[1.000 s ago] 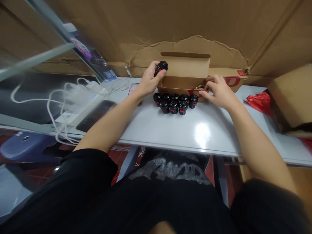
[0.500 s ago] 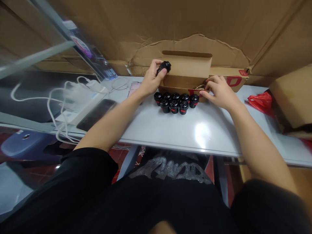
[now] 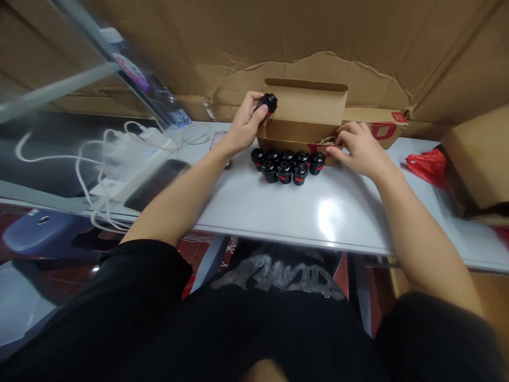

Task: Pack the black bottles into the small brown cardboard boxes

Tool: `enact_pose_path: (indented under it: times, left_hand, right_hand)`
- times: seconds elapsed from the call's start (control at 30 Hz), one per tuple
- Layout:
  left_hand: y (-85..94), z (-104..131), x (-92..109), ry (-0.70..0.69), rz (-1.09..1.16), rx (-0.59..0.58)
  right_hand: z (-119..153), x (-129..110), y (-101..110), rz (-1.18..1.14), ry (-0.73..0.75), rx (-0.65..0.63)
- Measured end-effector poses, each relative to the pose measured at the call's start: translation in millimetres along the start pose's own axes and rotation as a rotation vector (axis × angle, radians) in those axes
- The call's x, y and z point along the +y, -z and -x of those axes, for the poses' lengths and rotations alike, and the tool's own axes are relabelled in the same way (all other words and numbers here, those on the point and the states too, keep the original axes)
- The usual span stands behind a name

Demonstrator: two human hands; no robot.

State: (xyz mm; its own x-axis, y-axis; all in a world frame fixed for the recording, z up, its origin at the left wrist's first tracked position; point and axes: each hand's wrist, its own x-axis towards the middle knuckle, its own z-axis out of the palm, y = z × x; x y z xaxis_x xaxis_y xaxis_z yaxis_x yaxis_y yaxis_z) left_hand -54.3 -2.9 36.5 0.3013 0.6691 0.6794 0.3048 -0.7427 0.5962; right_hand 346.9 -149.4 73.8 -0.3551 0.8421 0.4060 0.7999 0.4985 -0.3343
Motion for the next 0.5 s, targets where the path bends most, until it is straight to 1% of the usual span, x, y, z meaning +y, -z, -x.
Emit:
enact_pose_path:
  times: [0.1,0.23,0.3,0.37,0.5]
  left_hand:
    - [17.2,-11,-1,0.055,0.081,-0.038]
    - [47.3,-25,0,0.078,0.111,0.035]
    - [55.2,-28,3,0.097,0.144,0.046]
    - [55.8,-28,6,0.121,0.17,0.04]
    - [44.5,-20,16,0.086,0.15,0.007]
  right_hand:
    - [-1,1,0,-0.004,0.011,-0.01]
    - [-1,5,-1,0.014,0.046,0.012]
    - [-1,6,-1,0.008,0.058,0.019]
    - [-1,5,-1,0.001,0.053,0.016]
    - [0,5,2,0.027,0.034,-0.006]
